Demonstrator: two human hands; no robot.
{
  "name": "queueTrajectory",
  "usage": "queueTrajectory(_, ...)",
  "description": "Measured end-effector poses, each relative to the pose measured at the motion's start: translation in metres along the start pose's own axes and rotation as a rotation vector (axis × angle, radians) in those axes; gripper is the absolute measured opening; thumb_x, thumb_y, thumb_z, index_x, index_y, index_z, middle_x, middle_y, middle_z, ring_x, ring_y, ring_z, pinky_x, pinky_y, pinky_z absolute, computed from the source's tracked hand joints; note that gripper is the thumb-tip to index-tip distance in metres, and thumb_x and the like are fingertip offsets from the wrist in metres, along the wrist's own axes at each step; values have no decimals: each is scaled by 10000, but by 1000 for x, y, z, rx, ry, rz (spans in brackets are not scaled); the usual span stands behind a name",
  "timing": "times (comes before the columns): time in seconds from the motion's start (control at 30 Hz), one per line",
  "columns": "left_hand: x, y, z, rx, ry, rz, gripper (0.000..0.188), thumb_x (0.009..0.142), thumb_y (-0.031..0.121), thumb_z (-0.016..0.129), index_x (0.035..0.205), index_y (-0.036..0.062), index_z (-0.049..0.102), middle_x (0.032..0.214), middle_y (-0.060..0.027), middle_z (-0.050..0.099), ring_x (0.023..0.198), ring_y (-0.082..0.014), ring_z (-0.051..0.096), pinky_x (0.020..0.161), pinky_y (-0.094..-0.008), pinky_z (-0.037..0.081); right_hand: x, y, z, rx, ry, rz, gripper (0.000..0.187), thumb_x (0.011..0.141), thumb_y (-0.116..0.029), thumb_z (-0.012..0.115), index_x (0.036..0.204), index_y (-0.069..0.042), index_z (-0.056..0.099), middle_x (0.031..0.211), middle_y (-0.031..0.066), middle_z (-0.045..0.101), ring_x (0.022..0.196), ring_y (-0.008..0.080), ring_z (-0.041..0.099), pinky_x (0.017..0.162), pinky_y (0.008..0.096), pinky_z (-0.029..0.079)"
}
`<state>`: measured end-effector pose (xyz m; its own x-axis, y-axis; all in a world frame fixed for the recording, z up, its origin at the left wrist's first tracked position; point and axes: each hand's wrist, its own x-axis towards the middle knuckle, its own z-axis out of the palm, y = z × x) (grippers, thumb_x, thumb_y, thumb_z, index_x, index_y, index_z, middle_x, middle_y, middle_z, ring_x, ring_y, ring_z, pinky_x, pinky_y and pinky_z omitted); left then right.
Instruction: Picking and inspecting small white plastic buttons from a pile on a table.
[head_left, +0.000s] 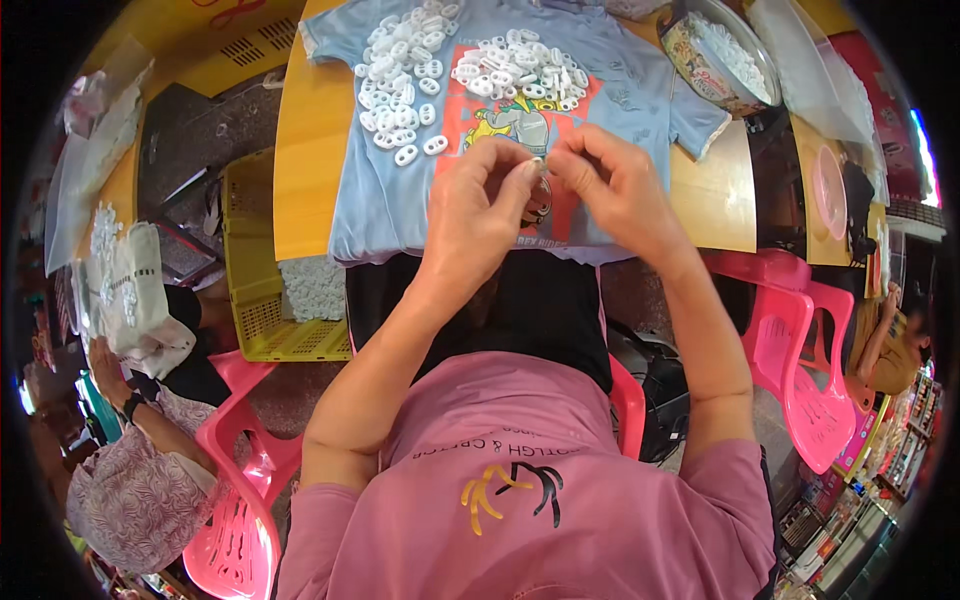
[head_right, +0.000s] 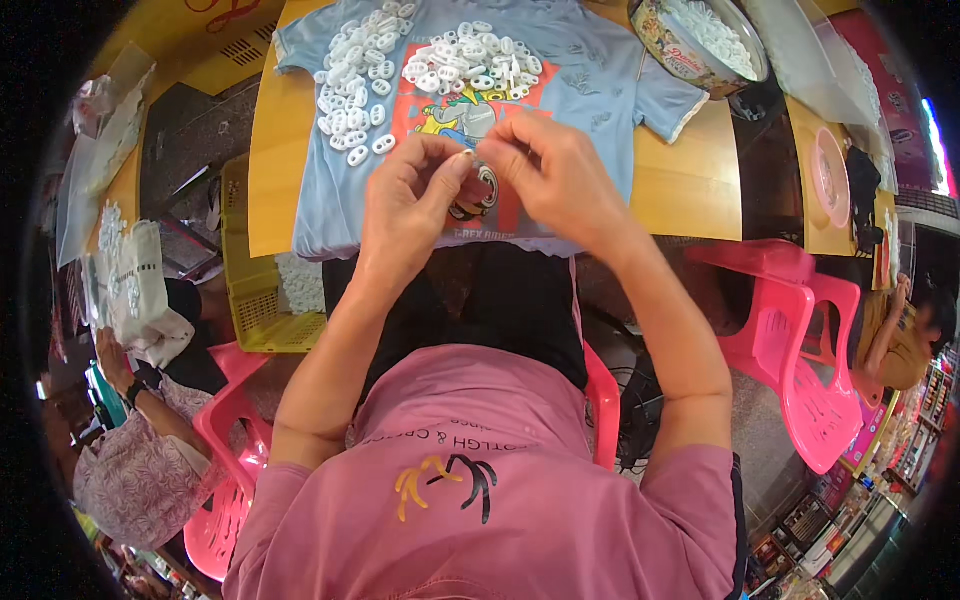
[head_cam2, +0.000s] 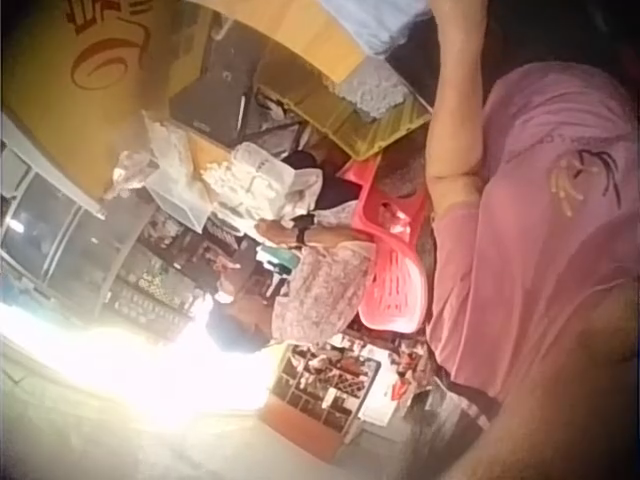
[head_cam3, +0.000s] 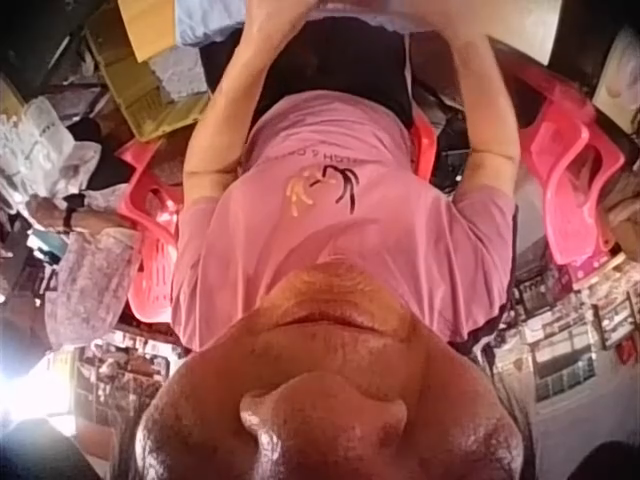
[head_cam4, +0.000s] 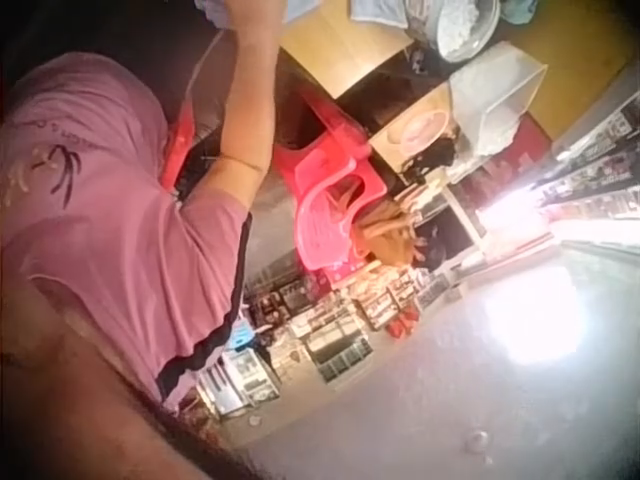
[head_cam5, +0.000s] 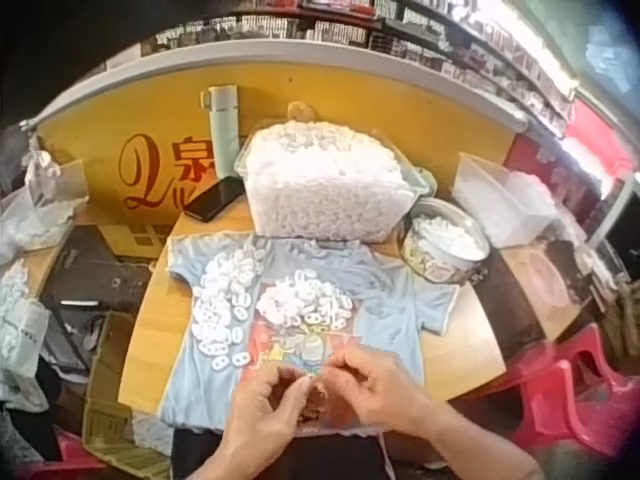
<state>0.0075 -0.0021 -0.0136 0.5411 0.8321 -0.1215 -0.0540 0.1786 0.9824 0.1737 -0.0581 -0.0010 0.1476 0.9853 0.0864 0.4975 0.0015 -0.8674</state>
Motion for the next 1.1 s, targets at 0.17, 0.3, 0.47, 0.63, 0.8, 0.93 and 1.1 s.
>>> queueTrajectory(0.17,3,-4,-10,-126,20,42,163,948,112,581,995,-43,561,852,-100,644,756,-153,661,687,-268,553,47,9,-9,-458,187,-307,126,870,-128,643,943,-30,674,865,94,631,698,222,618,640,306,480)
queueTrajectory(0.3,4,-7,-16,-171,38,34,135,950,80,559,968,-54,547,834,-102,635,747,-149,662,675,-261,553,60,17,-4,-697,198,-341,151,853,-184,666,927,-54,681,891,70,628,743,268,623,650,347,491)
queueTrajectory(0.47,2,-5,-21,-229,44,-1,139,951,85,562,970,-52,550,844,-106,634,743,-159,662,675,-269,556,63,18,-2,-795,183,-392,143,840,-200,675,920,-82,690,885,70,621,734,270,621,641,357,485)
queueTrajectory(0.63,1,-2,-25,-288,70,-1,153,947,101,574,972,-48,552,841,-106,631,725,-166,657,676,-278,555,52,12,-3,-289,99,-76,176,885,-207,650,917,-37,682,715,7,568,653,149,560,585,276,428)
queueTrajectory(0.8,2,6,-23,-329,70,-4,169,932,115,591,969,-45,552,843,-113,631,717,-169,654,667,-278,550,26,-6,-1,381,-18,309,241,930,-248,624,940,-14,677,673,-55,521,597,43,450,540,207,343)
queueTrajectory(0.93,1,10,-20,-308,43,-19,184,917,123,593,962,-49,549,847,-121,630,717,-170,655,659,-274,546,15,-9,-1,497,-69,309,251,935,-253,620,1038,-33,681,738,-28,577,579,23,435,526,184,317)
queueTrajectory(1.1,-1,11,-16,-283,28,-18,178,917,124,586,950,-47,551,834,-119,633,709,-163,655,653,-268,540,10,-15,-2,530,-58,274,269,935,-253,621,1084,-37,679,781,-23,596,582,18,441,527,170,318)
